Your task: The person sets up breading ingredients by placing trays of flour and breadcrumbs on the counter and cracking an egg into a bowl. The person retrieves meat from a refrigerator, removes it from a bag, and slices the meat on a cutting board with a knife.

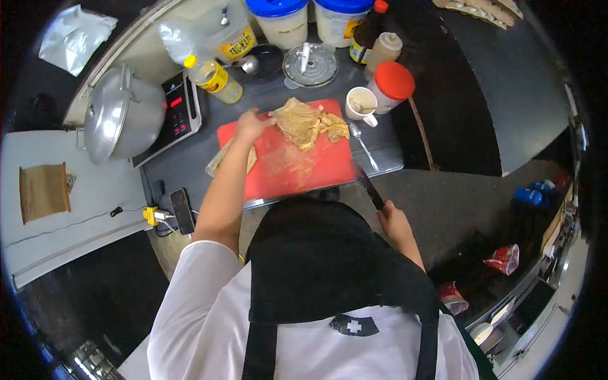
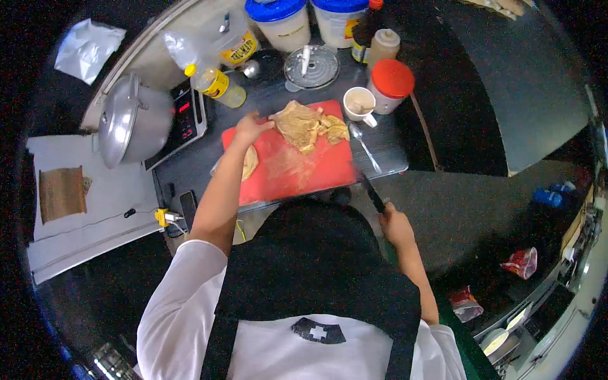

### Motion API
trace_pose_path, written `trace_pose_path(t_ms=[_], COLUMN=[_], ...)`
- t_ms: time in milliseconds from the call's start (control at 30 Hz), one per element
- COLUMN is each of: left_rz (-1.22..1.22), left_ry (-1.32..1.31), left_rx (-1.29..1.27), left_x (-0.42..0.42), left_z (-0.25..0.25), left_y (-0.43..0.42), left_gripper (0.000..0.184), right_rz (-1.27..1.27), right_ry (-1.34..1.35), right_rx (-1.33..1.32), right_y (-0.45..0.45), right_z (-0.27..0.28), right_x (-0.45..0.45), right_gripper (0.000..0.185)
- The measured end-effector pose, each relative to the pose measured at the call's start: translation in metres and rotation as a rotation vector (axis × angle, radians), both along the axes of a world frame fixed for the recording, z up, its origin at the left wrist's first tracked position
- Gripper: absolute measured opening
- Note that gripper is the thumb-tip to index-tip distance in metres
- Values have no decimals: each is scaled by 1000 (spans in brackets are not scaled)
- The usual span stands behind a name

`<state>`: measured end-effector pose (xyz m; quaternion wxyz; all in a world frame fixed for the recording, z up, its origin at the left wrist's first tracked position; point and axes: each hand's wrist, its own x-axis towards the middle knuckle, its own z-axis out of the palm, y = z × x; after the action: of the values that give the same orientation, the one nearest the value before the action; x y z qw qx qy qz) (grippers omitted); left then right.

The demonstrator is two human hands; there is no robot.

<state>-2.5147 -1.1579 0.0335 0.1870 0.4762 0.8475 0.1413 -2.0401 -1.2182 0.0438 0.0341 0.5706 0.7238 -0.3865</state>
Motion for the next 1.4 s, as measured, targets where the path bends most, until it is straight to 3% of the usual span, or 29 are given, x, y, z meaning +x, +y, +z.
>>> trace_pose_path(t_ms=[33, 133, 233, 433, 567, 667, 700, 900, 1000, 1200, 1300, 1400], left_rz=[88, 95, 164, -15, 149, 73, 95, -105, -94, -51, -52, -40], left_ry=[7, 106, 32, -14, -52, 9, -59, 178, 106, 57, 9, -566], left_rx=[-17, 197, 65, 200, 114, 262, 189, 73, 6, 31, 97, -44], left_x=[-6, -36, -60, -40, -42, -42, -46, -53, -57, -82, -85, -96], left_z=[7, 13, 18, 1, -39, -38, -39, -12, -11, -38, -32, -25], left_y=[-10, -52, -102, -175, -180, -169, -163, -136, -122, -102, -103, -101], left_gripper=[62, 41, 29, 26, 35, 40, 55, 73, 68, 30, 24, 25], right_rz=[3, -1, -3, 102, 198, 256, 273, 386, 426, 292, 243, 245], right_ry=[3, 10, 27, 142, 67, 67, 76, -177, -141, -97, 94, 207], right_rx=[8, 10, -18, 31, -9, -1, 5, 186, 364, 616, 551, 455], right_y=[2, 5, 9, 7, 6, 3, 1, -9, 1, 10, 5, -1], right_z=[1, 10, 11, -2, 17, 18, 16, 11, -12, -2, 2, 11], right_x=[0, -5, -19, -50, -92, -115, -122, -175, -194, -232, -240, -251], right_gripper=[25, 24, 22, 21, 23, 25, 25, 28, 32, 41, 39, 35])
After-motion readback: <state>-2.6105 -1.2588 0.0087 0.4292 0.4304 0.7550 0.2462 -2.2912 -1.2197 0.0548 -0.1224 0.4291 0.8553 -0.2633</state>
